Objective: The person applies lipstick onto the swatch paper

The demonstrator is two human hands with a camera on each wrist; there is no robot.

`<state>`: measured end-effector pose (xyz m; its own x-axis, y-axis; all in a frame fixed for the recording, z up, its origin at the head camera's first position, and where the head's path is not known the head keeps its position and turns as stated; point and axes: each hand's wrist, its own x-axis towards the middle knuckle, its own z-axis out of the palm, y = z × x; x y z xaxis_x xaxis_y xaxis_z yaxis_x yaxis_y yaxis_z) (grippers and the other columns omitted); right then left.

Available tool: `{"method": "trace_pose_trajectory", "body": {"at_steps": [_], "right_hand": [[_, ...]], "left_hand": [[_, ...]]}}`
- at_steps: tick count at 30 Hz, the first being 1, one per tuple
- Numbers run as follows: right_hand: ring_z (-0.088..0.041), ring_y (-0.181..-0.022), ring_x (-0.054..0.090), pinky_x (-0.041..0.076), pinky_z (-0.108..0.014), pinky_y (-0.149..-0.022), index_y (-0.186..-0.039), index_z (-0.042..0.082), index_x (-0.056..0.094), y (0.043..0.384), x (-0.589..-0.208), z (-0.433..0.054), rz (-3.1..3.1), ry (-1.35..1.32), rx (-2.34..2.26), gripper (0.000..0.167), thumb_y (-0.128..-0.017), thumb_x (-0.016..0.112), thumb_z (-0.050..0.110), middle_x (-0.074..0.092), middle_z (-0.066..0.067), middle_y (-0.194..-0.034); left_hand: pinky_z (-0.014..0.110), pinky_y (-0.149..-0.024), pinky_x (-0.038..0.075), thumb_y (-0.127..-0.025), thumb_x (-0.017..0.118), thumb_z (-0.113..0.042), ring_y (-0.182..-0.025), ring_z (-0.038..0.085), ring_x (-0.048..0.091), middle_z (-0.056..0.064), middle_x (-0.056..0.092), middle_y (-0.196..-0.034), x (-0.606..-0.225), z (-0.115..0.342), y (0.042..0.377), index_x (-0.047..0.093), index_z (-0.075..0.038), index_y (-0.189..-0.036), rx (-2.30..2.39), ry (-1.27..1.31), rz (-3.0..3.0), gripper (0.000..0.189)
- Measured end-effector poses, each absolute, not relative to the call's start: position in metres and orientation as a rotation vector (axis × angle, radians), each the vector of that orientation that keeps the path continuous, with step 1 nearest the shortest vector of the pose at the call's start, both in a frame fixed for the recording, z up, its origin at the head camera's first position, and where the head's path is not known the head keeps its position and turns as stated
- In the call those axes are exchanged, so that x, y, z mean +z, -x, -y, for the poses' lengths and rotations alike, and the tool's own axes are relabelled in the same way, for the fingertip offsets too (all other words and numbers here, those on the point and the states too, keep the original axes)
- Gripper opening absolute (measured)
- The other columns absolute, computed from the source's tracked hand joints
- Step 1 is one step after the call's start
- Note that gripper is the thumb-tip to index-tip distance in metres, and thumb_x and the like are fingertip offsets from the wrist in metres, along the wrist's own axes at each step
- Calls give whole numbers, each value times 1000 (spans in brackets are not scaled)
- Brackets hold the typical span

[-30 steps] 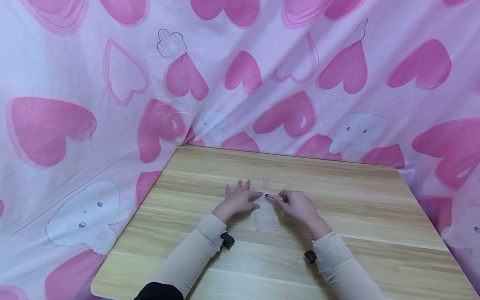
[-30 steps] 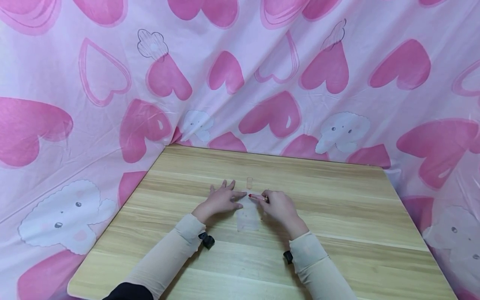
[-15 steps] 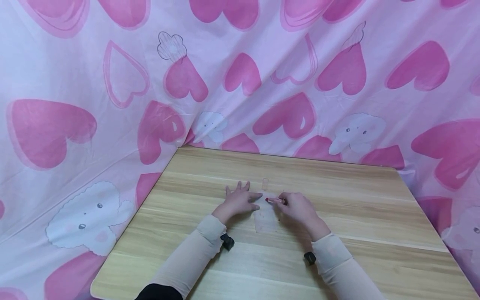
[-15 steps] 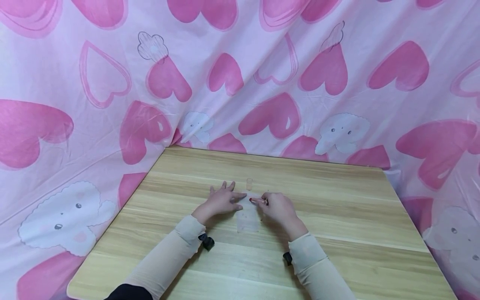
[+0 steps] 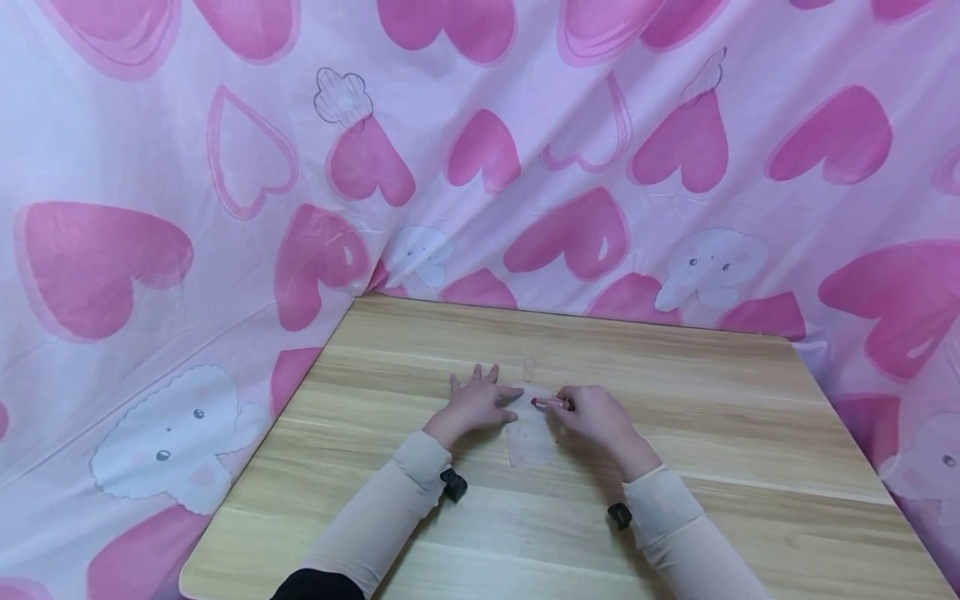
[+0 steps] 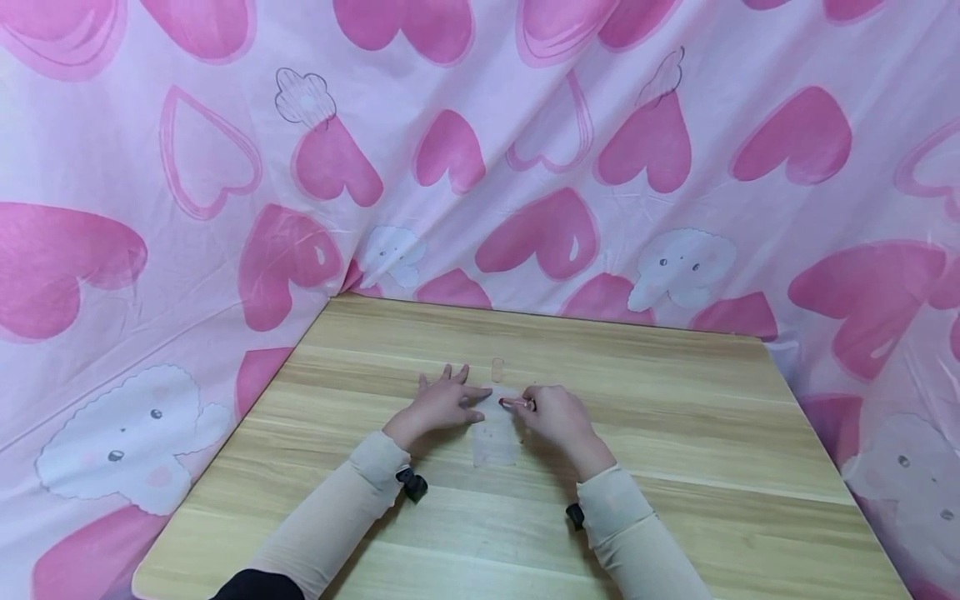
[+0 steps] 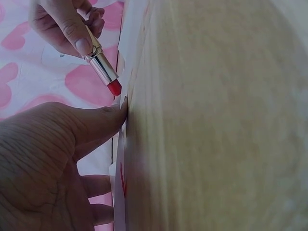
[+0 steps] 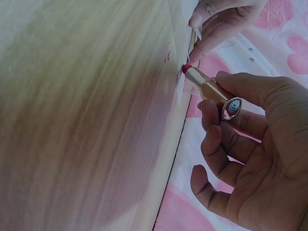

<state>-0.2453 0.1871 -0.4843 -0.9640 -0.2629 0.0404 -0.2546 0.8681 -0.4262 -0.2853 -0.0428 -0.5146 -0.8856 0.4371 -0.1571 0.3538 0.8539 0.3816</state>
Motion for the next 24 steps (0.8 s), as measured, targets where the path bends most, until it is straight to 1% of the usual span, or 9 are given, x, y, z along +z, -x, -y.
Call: {"method": "trace_pose_trajectory", "body": {"at_steps": [7, 14, 24], "right_hand": [[-14, -61, 50, 42, -31, -57, -91, 16, 74, 245, -485, -186, -2992, 389, -691, 16, -95, 71, 32, 58, 6, -68], [-14, -60, 50, 41, -31, -55, -89, 16, 74, 246, -486, -187, -3011, 399, -668, 18, -93, 72, 34, 57, 6, -66], [-13, -60, 51, 43, -31, -56, -92, 15, 75, 246, -485, -189, -3014, 429, -663, 18, -93, 72, 33, 60, 7, -68]], "left_hand": [[79, -108, 0, -91, 68, -53, -150, 48, 11, 14, 23, -164, -516, 43, 285, 59, -42, -139, 508, -617, -2798, 50], [78, -108, -1, -92, 66, -54, -150, 47, 10, 13, 21, -165, -517, 44, 285, 57, -44, -141, 493, -612, -2797, 50], [80, -107, -1, -92, 66, -54, -150, 47, 10, 14, 21, -164, -518, 44, 287, 56, -44, -141, 489, -631, -2797, 51]]}}
